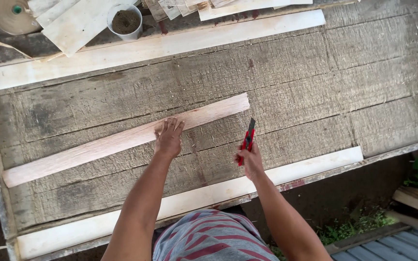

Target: The person whittles a strip of wood using a utility knife to taper one end and shave the edges.

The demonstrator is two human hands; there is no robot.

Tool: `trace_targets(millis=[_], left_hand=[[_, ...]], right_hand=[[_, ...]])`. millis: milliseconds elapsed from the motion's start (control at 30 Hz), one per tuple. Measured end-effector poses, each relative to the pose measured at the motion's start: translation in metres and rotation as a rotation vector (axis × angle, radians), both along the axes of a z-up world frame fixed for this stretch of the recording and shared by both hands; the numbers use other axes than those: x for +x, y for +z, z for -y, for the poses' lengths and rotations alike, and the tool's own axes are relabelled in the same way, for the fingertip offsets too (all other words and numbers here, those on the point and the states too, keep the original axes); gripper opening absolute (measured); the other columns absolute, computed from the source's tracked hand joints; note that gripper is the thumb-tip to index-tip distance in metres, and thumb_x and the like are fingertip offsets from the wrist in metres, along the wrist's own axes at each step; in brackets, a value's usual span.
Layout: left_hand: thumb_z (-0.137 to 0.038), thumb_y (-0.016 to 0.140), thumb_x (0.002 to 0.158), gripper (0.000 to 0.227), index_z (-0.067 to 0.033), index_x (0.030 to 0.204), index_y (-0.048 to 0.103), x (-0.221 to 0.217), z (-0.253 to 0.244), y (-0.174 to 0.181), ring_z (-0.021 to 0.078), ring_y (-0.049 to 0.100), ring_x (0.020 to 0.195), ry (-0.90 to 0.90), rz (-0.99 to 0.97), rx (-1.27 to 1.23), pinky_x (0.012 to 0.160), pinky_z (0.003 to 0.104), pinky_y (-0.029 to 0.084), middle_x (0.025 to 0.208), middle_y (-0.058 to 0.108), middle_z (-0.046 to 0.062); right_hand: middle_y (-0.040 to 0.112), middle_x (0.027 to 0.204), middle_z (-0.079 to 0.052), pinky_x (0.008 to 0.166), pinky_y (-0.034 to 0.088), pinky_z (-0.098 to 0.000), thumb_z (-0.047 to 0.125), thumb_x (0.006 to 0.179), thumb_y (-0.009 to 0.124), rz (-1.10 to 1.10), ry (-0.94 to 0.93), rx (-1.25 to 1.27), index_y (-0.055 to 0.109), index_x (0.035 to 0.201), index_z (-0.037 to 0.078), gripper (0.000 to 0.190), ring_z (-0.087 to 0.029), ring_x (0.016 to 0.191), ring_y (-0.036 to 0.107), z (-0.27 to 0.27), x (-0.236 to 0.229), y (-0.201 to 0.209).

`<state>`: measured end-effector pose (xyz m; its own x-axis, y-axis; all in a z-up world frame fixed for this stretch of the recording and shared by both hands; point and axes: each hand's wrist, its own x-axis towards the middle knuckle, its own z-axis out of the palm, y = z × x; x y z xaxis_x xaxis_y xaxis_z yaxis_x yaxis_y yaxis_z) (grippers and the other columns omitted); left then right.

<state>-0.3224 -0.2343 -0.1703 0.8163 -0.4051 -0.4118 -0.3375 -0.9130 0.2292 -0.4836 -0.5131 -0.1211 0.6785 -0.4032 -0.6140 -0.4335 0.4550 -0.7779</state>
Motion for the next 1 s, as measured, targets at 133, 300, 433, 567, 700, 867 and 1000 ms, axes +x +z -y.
trace_targets(millis=[133,300,433,567,700,867,1000], left_hand=[[-0.036,0.062,0.095,0.065,-0.0324,0.156,0.038,0.008,0.026,0.044,0.0351,0.024,0.155,-0.029,0.052,0.089,0.115,0.081,0.013,0.166,0.032,0.002],[-0.037,0.048,0.106,0.066,-0.0182,0.165,0.024,0.007,0.090,0.101,0.0353,0.011,0.159,-0.164,-0.022,-0.022,0.123,0.071,0.008,0.174,0.014,0.008],[-0.034,0.048,0.107,0.067,-0.0201,0.166,0.021,0.012,0.136,0.087,0.0373,0.010,0.159,-0.155,0.006,-0.082,0.123,0.071,0.011,0.174,0.013,0.006],[-0.033,0.036,0.111,0.061,-0.0215,0.167,0.016,0.024,0.176,0.083,0.0355,0.005,0.160,-0.108,0.000,-0.056,0.124,0.070,0.007,0.175,0.008,0.002],[-0.043,0.030,0.111,0.059,-0.0251,0.167,0.018,0.042,0.204,0.078,0.0319,0.004,0.160,-0.056,0.028,0.017,0.123,0.069,0.000,0.175,0.011,-0.001],[-0.045,0.022,0.108,0.062,-0.0328,0.167,0.008,0.046,0.212,0.061,0.0301,-0.005,0.160,-0.045,0.054,0.113,0.123,0.071,0.000,0.175,-0.001,-0.009],[-0.044,0.024,0.106,0.063,-0.0336,0.167,0.010,0.044,0.211,0.054,0.0282,-0.004,0.160,-0.024,0.081,0.109,0.124,0.070,0.002,0.175,0.002,-0.009]], right_hand=[[0.062,0.086,-0.009,0.053,0.061,-0.0301,0.026,0.103,0.054,-0.052,0.020,-0.135,0.050,0.113,0.009,0.020,-0.019,0.063,0.068,-0.012,0.015,0.022],[0.072,0.079,-0.013,0.053,0.068,-0.0345,0.025,0.098,0.057,-0.298,0.323,-0.476,0.052,0.103,0.010,0.016,-0.024,0.061,0.076,-0.010,0.019,0.028],[0.068,0.098,-0.028,0.076,0.057,-0.0624,0.035,0.101,0.044,-0.360,0.592,-0.795,0.046,0.124,0.011,0.032,-0.049,0.095,0.071,-0.002,0.031,0.061],[0.065,0.108,-0.033,0.084,0.053,-0.0657,0.027,0.102,0.036,-0.291,0.671,-0.867,0.041,0.130,0.012,0.032,-0.056,0.102,0.066,0.018,0.045,0.072],[0.063,0.119,-0.029,0.087,0.055,-0.0633,0.025,0.103,0.035,-0.299,0.738,-0.880,0.038,0.138,0.013,0.037,-0.053,0.106,0.067,0.035,0.062,0.073],[0.063,0.116,-0.034,0.081,0.055,-0.0640,0.022,0.104,0.035,-0.296,0.777,-0.830,0.041,0.137,0.010,0.036,-0.056,0.101,0.067,0.050,0.077,0.074],[0.065,0.112,-0.028,0.077,0.060,-0.0563,0.018,0.106,0.033,-0.272,0.794,-0.831,0.044,0.140,0.007,0.038,-0.048,0.096,0.071,0.051,0.093,0.048]])
